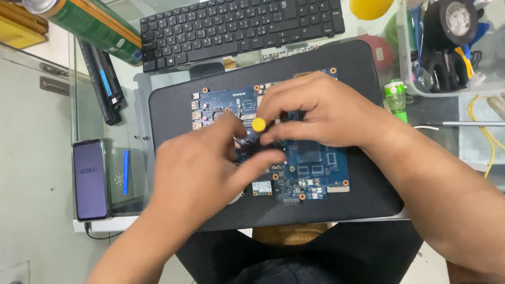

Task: Removing a laptop heatsink and cleaning old thermal paste from the motherboard components in preparation for new application.

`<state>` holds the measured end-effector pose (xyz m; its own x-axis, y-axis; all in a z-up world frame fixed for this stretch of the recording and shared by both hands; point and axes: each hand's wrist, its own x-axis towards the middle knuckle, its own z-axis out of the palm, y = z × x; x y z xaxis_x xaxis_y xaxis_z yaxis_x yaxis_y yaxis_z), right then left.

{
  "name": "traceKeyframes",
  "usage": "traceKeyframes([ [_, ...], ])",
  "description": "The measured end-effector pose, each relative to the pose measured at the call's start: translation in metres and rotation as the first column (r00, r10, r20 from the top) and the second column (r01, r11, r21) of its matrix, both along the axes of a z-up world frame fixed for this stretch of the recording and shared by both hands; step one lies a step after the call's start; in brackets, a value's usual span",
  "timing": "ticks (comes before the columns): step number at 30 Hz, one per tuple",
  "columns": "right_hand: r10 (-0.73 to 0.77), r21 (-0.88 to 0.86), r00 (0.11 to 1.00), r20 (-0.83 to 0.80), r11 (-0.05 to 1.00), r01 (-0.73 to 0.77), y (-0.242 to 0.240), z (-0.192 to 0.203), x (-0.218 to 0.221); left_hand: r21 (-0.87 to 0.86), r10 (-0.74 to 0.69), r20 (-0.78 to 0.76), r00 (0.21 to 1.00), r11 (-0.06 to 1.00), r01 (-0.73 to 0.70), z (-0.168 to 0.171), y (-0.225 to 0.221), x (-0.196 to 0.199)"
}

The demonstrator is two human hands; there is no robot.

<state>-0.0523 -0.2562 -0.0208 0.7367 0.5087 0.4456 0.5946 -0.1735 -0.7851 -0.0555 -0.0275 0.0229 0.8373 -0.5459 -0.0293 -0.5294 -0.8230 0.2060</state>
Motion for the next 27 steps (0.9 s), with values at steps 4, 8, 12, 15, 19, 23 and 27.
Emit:
traceKeyframes([
  [4,0.061,-0.078,0.998,-0.013,0.995,-0.062,-0.007,0.003,0.0,-0.29,-0.298,0.091,0.95,0.905,0.311,0.048,0.004,0.003],
  [8,0.167,-0.073,0.983,-0.079,0.982,-0.173,-0.007,0.005,-0.004,-0.361,-0.524,0.248,0.815,0.73,0.58,0.037,-0.007,0.007],
  [12,0.051,-0.162,0.989,-0.142,0.984,-0.074,-0.007,-0.002,-0.004,-0.213,-0.461,0.346,0.817,0.809,0.547,0.032,-0.011,0.007],
  [15,-0.05,-0.18,0.979,-0.196,0.984,0.014,-0.004,-0.013,-0.002,-0.045,-0.363,0.511,0.779,0.894,0.446,0.023,-0.014,0.007],
  [19,0.018,-0.166,0.999,-0.048,0.986,-0.025,-0.007,-0.009,0.0,-0.029,-0.234,0.59,0.773,0.95,0.31,0.018,-0.017,0.007],
  [23,0.006,-0.121,1.0,0.011,0.993,-0.005,-0.003,-0.004,-0.004,-0.38,-0.319,0.016,0.948,0.875,0.301,0.023,-0.01,0.007],
  [27,-0.035,-0.161,0.998,0.05,0.986,0.042,0.006,-0.002,-0.009,-0.445,-0.236,0.107,0.966,0.857,0.259,0.004,0.002,0.013],
])
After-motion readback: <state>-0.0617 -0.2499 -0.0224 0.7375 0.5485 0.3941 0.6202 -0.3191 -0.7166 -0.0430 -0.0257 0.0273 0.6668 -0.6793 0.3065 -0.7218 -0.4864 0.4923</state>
